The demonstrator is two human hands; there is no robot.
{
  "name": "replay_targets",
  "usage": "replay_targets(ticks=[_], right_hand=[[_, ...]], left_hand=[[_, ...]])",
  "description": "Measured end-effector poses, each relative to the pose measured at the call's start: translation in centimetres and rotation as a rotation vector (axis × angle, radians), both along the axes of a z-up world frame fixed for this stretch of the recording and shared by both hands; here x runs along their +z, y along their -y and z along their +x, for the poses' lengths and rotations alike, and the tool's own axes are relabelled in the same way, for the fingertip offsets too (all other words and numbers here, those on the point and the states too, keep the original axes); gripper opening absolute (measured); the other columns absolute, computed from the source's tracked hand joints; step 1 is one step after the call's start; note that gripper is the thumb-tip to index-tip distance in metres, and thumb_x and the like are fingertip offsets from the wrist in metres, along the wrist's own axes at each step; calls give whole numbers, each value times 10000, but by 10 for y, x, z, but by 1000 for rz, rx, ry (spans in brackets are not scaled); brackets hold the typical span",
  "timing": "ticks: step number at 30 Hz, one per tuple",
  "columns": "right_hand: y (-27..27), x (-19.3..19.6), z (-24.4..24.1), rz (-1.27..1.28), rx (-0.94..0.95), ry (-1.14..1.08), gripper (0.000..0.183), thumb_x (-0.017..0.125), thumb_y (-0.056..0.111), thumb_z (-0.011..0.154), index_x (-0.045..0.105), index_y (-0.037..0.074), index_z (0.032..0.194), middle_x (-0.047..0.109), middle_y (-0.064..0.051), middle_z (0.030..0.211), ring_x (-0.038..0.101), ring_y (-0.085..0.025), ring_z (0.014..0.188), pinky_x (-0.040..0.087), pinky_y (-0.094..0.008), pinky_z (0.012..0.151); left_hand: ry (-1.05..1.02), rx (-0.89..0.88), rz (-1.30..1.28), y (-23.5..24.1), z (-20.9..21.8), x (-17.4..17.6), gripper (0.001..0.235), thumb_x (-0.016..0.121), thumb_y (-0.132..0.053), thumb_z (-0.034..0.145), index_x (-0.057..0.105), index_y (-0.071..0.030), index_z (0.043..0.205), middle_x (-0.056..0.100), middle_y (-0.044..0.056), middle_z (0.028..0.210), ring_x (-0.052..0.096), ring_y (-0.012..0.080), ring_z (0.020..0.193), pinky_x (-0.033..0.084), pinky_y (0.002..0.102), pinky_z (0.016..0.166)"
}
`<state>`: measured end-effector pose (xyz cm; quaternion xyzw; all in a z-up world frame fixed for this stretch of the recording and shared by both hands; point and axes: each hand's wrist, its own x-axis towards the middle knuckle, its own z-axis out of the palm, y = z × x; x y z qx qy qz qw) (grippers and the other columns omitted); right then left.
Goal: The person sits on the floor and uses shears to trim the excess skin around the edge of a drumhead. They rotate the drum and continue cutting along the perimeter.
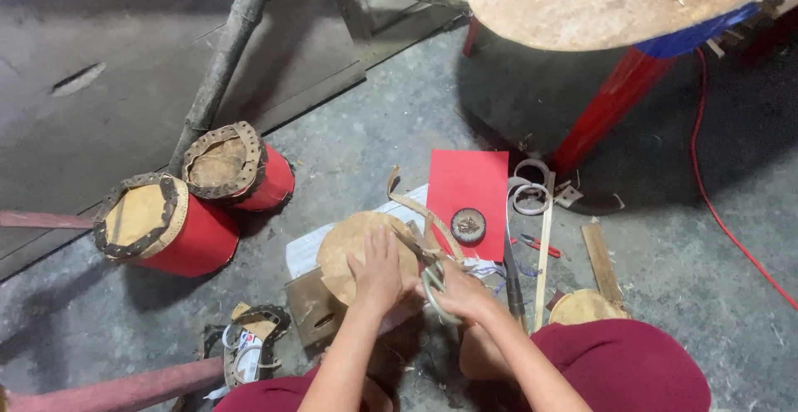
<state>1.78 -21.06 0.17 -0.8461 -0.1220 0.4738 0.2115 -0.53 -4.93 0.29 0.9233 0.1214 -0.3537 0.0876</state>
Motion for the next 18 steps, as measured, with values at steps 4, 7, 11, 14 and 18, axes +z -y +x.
replay_targets(ticks=[4,7,11,14,18], right_hand=[[1,-14,-1,37,-87,36,529,522,595,870,503,206,1229,672,-220,1221,628,-429,1212,488,-545,1031],[2,-56,-2,29,-81,67,456,498,548,932,528,186,1208,675,-216,1226,624,-424,1224,485,-556,1029],[4,-67,-6,13,-49,63,386,521,463,951,534,176,1210,676,-194,1262,616,-403,1250,486,-564,1026],[-1,-64,-7,-32,-49,87,340,557,435,914,560,223,1181,706,-157,1211,655,-361,1203,527,-526,987],[8,-27,13,172,-62,66,389,522,240,910,543,44,1245,645,-335,1239,596,-506,1228,480,-604,1019]], left_hand=[[-23,4,-8,0,-2,2,1015,611,-603,951,49,-122,1647,-72,92,1739,-50,340,1592,81,771,1190],[-10,14,-23,1,-1,1,1019,617,-599,949,49,-122,1647,-67,99,1739,-57,350,1590,61,780,1184],[46,-4,-25,1,-9,-4,1068,615,-663,908,81,-103,1644,-17,119,1737,-25,364,1590,78,789,1171],[70,-5,-39,-1,-10,-8,1060,612,-662,906,93,-104,1643,-11,119,1737,-25,365,1590,87,791,1168],[92,-6,-62,-5,-8,-17,1059,610,-677,899,117,-101,1640,11,129,1735,0,371,1588,87,795,1162]])
